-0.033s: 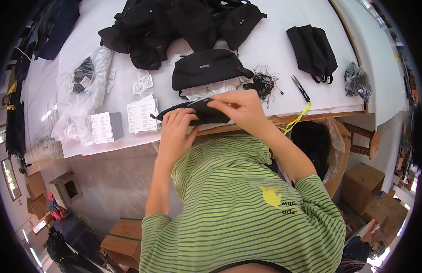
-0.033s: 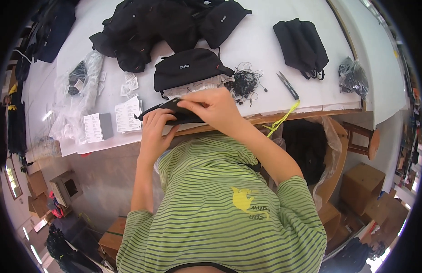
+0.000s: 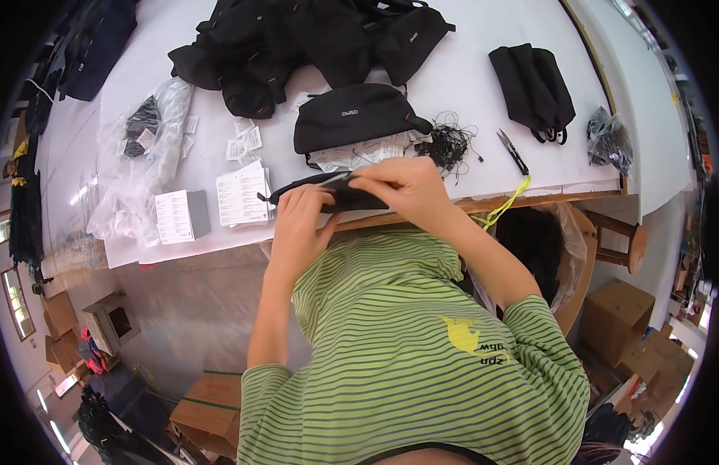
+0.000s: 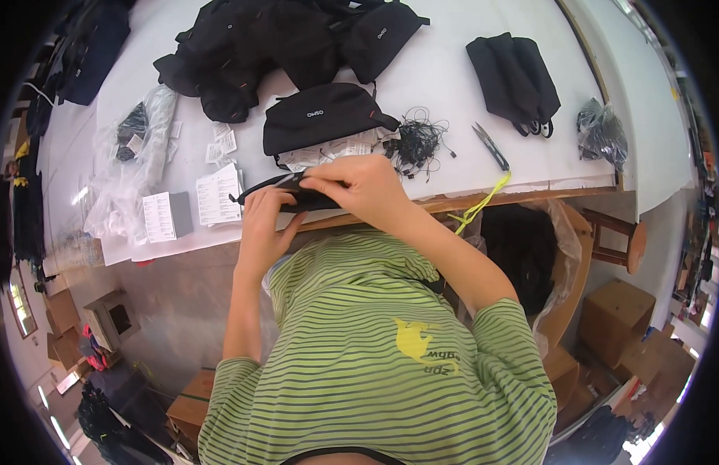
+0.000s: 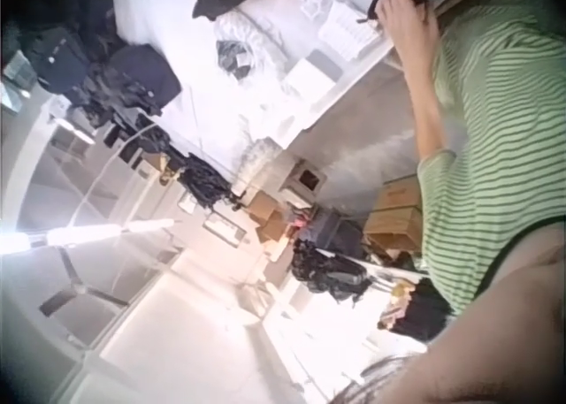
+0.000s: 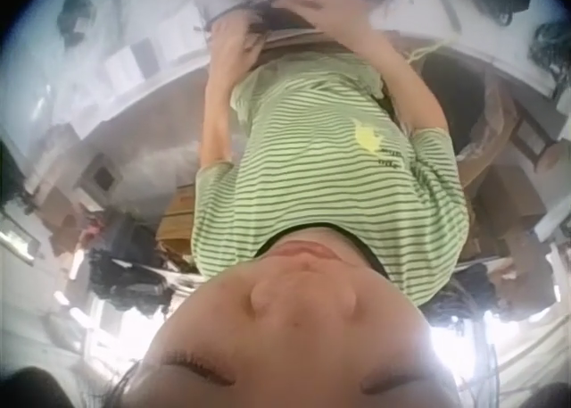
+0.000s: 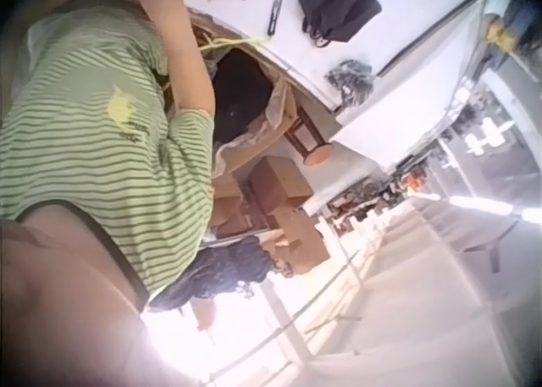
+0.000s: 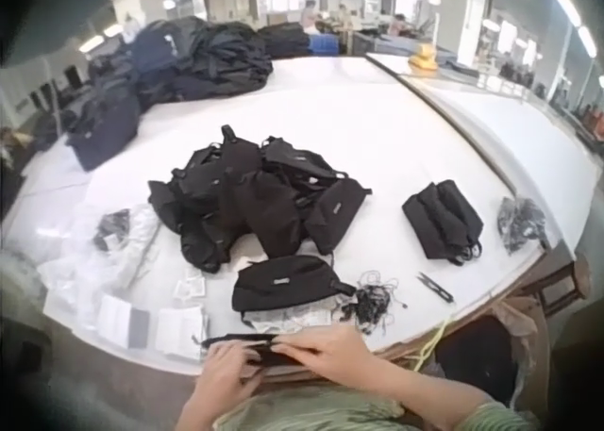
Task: Picking up black bags from a large bin and placing them onto a workbench, then inserting items into smaller black pouches.
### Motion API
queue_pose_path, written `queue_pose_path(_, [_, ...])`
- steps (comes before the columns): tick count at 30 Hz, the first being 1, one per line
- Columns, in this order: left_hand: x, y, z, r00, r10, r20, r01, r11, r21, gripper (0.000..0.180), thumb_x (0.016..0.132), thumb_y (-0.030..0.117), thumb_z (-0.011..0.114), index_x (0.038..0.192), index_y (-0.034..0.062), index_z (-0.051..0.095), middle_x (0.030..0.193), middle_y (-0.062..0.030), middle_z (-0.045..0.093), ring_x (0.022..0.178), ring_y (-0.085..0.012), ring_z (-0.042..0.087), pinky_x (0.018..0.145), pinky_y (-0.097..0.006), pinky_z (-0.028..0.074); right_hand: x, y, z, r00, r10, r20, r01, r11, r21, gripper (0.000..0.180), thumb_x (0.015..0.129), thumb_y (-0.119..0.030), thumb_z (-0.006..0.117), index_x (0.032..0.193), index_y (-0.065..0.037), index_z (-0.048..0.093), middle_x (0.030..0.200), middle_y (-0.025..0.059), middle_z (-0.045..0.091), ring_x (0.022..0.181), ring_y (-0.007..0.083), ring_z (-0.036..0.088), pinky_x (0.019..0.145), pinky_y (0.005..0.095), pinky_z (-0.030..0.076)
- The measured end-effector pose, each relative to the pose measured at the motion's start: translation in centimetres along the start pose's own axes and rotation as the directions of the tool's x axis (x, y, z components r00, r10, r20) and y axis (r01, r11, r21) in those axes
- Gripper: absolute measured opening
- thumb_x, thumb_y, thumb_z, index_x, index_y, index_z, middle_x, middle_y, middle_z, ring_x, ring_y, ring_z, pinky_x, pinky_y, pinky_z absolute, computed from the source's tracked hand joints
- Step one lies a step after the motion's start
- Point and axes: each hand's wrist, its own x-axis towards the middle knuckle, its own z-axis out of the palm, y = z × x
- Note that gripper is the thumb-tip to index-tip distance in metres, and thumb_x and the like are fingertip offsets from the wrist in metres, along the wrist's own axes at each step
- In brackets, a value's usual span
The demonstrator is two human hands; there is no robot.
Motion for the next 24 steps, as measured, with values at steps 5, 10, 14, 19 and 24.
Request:
queue_pose_path(5, [0.0,0.5,1.3,0.971,-0.119,-0.208,0.070,0.970,-0.232,0.035,0.072,0.004,0.074,0.099,0.0047,0.052,0.105,-0.0072,0.061,0.099,-0.0268,0.057,0.086,-0.038,0.041,-0.7,-0.1,0.0,0.944,0.092,0.318,0.056,0.901,-0.429,0.017,0.077,-0.026,0.073,0.083,-0.009,0.073,0.067,0.0069,0.064,0.056,0.0228,0.060,0.050,0.0298,0.046])
queue_pose_path(10, [0.4,0.1,0.6,0.993,-0.007,-0.114,-0.002,0.996,-0.084,0.033,0.073,0.006,0.073,0.100,0.0054,0.054,0.093,-0.0055,0.063,0.092,-0.0253,0.059,0.083,-0.037,0.042,-1.6,1.1,-0.2,0.973,-0.034,0.227,0.115,0.927,-0.356,0.028,0.075,-0.033,0.073,0.091,-0.010,0.069,0.064,0.0054,0.063,0.057,0.0228,0.062,0.049,0.0322,0.046])
queue_pose_path(14, [1.1,0.0,-0.3,0.998,-0.052,0.032,0.053,0.998,-0.044,0.015,0.079,0.010,0.070,0.089,0.0044,0.061,0.083,-0.0078,0.061,0.083,-0.0255,0.057,0.079,-0.037,0.042,-2.5,0.9,-1.7,0.921,0.117,0.370,0.068,0.890,-0.450,0.027,0.080,-0.035,0.068,0.091,-0.010,0.066,0.065,0.0068,0.064,0.057,0.0237,0.063,0.049,0.0343,0.047])
queue_pose_path(19, [4.5,-0.2,-1.8,0.987,-0.155,0.052,0.160,0.980,-0.117,0.012,0.087,0.013,0.060,0.087,0.0012,0.060,0.079,-0.0103,0.059,0.079,-0.0277,0.054,0.076,-0.035,0.042,-2.5,1.2,-1.9,0.920,0.071,0.385,0.117,0.889,-0.443,0.021,0.079,-0.031,0.069,0.082,-0.011,0.066,0.065,0.0056,0.064,0.058,0.0239,0.063,0.051,0.0336,0.048])
queue_pose_path(24, [8.4,-4.8,0.8,0.931,-0.034,0.365,0.089,0.987,-0.136,0.018,0.083,0.010,0.060,0.099,0.0034,0.056,0.095,-0.0105,0.058,0.094,-0.0281,0.055,0.082,-0.036,0.043,-2.6,1.2,-2.0,0.907,0.080,0.415,0.110,0.904,-0.413,0.019,0.079,-0.031,0.069,0.081,-0.011,0.069,0.065,0.0054,0.065,0.059,0.0232,0.063,0.052,0.0339,0.049])
